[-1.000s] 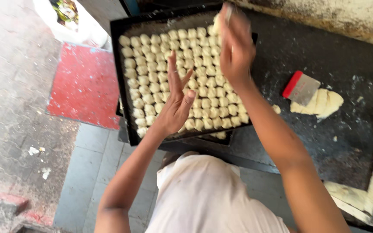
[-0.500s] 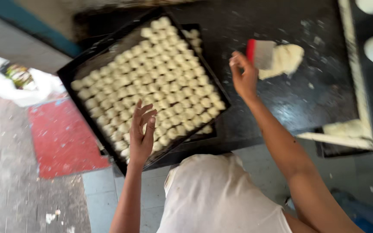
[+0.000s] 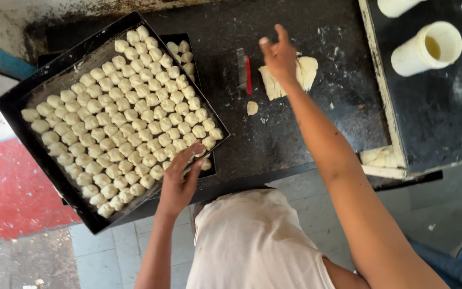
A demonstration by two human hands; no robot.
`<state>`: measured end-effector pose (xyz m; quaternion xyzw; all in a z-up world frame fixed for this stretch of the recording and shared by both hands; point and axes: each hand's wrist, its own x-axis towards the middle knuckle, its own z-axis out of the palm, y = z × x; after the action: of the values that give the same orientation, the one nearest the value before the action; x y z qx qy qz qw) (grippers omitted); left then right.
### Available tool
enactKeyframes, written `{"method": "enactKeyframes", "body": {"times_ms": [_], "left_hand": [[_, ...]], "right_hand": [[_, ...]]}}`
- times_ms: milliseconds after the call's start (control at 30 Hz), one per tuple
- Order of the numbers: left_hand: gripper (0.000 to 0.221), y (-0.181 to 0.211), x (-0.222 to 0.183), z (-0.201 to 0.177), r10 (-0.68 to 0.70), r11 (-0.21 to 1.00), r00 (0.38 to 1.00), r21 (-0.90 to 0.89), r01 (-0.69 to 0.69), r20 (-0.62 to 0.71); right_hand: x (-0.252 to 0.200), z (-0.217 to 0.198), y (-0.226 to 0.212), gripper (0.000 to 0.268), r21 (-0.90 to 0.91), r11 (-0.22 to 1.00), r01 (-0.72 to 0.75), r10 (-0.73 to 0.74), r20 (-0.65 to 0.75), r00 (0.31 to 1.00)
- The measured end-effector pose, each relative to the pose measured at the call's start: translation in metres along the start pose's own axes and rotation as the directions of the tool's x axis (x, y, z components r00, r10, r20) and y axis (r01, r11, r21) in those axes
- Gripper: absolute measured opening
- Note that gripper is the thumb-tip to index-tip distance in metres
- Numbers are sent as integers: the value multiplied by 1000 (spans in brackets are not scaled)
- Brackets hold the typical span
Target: The person uses a scraper to cut small portions of dough from a larger piece on a counter and places the portions into a large rectangular baking pan.
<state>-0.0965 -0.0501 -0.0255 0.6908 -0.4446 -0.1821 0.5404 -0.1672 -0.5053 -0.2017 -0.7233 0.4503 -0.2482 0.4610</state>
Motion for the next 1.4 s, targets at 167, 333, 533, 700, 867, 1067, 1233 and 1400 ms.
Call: {"method": "enactKeyframes", "body": {"times_ms": [167,333,533,700,867,1067,1233,1400], "left_hand": [[36,-11,-22,26,-162,987,986,3,162,-40],[34,-5,-13,86,-25,997,998,-75,21,-55],[30,-53,27,187,-144,938,976,-292,188,165],[53,-105,60,270,-3,927,1000,374,5,-6],[24,-133,77,314,-145,983,989,115,142,16],[25,-174,59,266,-369,887,923,-257,385,109],[36,-162,62,250,-168,986,985,-14,168,32],[54,-141,61,258,236,911,972,351,-218,-8]], "right_hand": [[38,-72,46,43,-747,585,316,-271,187,944],[-82,-109,51,37,-414,781,467,-435,174,883],[-231,-97,18,51,-431,522,736,-598,431,676],[-174,-106,37,36,-484,769,417,-532,-123,838],[-156,-103,66,31,-44,938,343,-318,278,906],[-177,-121,68,39,372,899,-229,258,-28,966],[-224,-115,40,41,-424,716,555,-528,191,828],[-226,-80,18,40,-669,436,602,-405,451,795]]}}
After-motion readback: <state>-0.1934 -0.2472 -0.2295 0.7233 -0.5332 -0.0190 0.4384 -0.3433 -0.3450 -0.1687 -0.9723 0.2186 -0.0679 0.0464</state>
